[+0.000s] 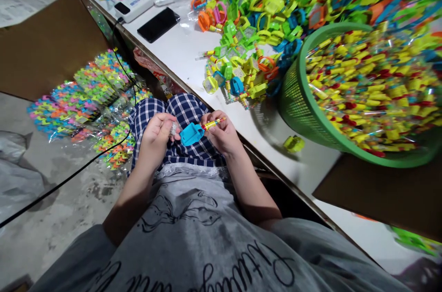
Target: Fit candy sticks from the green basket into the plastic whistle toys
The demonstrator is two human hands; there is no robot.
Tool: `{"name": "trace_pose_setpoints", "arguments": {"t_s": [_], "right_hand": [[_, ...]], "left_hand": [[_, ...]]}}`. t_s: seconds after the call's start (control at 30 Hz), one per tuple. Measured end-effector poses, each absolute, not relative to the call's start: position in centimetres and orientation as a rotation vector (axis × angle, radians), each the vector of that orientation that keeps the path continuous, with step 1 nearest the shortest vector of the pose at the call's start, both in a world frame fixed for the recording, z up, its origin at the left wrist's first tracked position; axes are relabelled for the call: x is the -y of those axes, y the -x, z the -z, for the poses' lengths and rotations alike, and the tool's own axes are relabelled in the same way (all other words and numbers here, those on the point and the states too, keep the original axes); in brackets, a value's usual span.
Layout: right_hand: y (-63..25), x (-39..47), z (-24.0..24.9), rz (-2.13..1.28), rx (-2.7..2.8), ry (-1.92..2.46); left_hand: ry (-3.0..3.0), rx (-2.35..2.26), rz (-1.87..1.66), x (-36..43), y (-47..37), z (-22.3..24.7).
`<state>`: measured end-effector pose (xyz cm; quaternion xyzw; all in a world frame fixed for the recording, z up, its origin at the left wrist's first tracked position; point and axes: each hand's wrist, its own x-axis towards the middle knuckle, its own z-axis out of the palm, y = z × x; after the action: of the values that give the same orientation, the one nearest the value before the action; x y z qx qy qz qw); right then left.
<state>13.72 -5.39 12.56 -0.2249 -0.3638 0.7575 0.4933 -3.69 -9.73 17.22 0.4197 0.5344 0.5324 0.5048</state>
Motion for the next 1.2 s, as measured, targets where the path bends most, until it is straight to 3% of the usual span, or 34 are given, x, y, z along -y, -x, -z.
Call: {"name": "trace_pose_setpoints", "arguments": {"t_s": [0.6,1.2], "right_hand": [[-13.7,5.2,-11.8,-1.922,0.765,0.607],[-13.7,5.2,-11.6,-1.953,0.736,0.601]], "left_hand": [[-1.04,-1.335,-1.252,9.8,3.4,-17.4],[-1.462,-1.588,-1.182,10.3,3.1,-18.0]]}}
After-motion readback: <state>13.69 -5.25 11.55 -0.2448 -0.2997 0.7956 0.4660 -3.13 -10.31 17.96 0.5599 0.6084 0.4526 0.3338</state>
